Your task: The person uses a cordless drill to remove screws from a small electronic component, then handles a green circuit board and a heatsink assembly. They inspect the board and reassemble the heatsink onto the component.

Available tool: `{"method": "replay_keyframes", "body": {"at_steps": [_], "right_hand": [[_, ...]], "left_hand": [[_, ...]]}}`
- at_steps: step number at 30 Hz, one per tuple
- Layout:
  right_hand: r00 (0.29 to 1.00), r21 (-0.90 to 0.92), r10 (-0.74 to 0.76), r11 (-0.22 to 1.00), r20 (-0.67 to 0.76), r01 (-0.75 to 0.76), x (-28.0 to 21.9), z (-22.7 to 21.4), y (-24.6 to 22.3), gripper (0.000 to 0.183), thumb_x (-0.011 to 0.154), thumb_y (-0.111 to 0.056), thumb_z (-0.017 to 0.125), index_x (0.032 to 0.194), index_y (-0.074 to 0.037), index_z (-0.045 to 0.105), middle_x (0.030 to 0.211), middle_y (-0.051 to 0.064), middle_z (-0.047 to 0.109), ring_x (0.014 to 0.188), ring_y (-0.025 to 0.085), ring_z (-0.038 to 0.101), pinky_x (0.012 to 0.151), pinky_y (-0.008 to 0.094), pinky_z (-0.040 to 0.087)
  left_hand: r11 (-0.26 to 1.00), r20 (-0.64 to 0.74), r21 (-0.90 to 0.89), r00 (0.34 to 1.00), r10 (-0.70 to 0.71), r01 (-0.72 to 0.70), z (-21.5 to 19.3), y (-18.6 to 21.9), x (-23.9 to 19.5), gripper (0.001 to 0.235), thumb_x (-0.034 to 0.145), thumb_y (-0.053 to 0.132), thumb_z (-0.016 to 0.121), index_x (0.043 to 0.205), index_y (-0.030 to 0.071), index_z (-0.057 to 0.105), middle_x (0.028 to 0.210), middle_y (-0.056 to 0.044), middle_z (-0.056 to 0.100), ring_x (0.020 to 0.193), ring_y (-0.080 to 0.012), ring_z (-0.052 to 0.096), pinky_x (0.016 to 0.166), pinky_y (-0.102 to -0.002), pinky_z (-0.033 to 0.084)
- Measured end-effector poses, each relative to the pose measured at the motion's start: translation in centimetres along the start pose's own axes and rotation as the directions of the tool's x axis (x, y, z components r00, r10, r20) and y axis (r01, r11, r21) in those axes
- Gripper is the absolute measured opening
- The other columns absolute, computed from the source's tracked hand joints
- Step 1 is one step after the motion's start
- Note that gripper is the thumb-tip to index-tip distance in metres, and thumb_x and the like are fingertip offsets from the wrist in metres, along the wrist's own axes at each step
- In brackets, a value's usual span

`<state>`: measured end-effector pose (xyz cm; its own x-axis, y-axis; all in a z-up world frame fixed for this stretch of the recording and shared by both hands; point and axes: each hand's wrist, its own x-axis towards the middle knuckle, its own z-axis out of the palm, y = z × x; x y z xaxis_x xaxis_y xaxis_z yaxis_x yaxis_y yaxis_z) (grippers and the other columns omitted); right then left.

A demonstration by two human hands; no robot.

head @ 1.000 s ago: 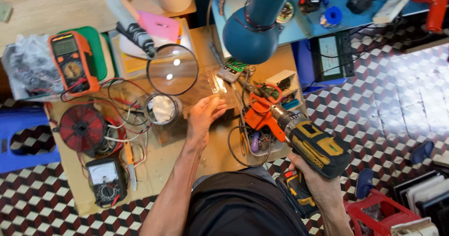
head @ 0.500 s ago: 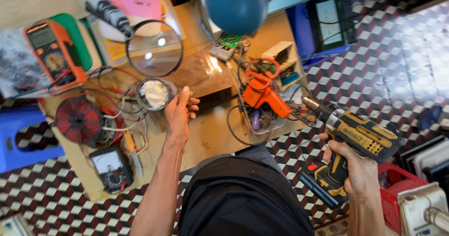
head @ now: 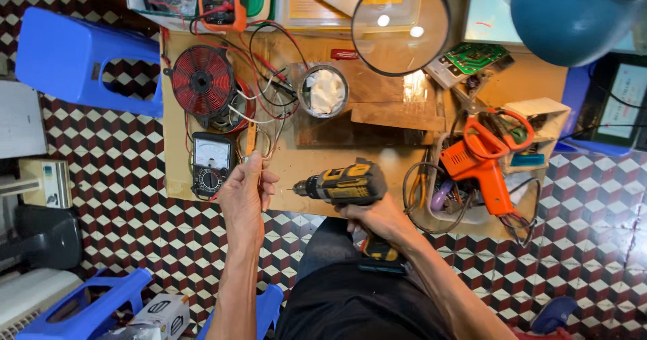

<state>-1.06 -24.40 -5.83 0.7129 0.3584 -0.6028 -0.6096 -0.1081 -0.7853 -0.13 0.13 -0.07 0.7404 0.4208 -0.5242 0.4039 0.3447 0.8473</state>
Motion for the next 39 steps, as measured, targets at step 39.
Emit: {"method": "replay_keyframes", "body": {"at_steps": [39], "right_hand": [[0.776, 0.123, -0.291, 0.897, -0.56, 0.425, -8.0, -14.0, -7.3, 0.022, 0.097, -0.022, 0.065, 0.097, -0.001, 0.07, 0.081, 0.002, 0.071, 0.072, 0.007, 0.064, 0.067, 0.022, 0.053]], "left_hand": [[0.949, 0.718, 0.308, 0.638, -0.279, 0.068, 22.5, -2.3, -6.3, 0.033, 0.099, 0.024, 0.062, 0.11, -0.007, 0.07, 0.09, -0.01, 0.078, 0.077, -0.0143, 0.074, 0.075, -0.028, 0.062]]}}
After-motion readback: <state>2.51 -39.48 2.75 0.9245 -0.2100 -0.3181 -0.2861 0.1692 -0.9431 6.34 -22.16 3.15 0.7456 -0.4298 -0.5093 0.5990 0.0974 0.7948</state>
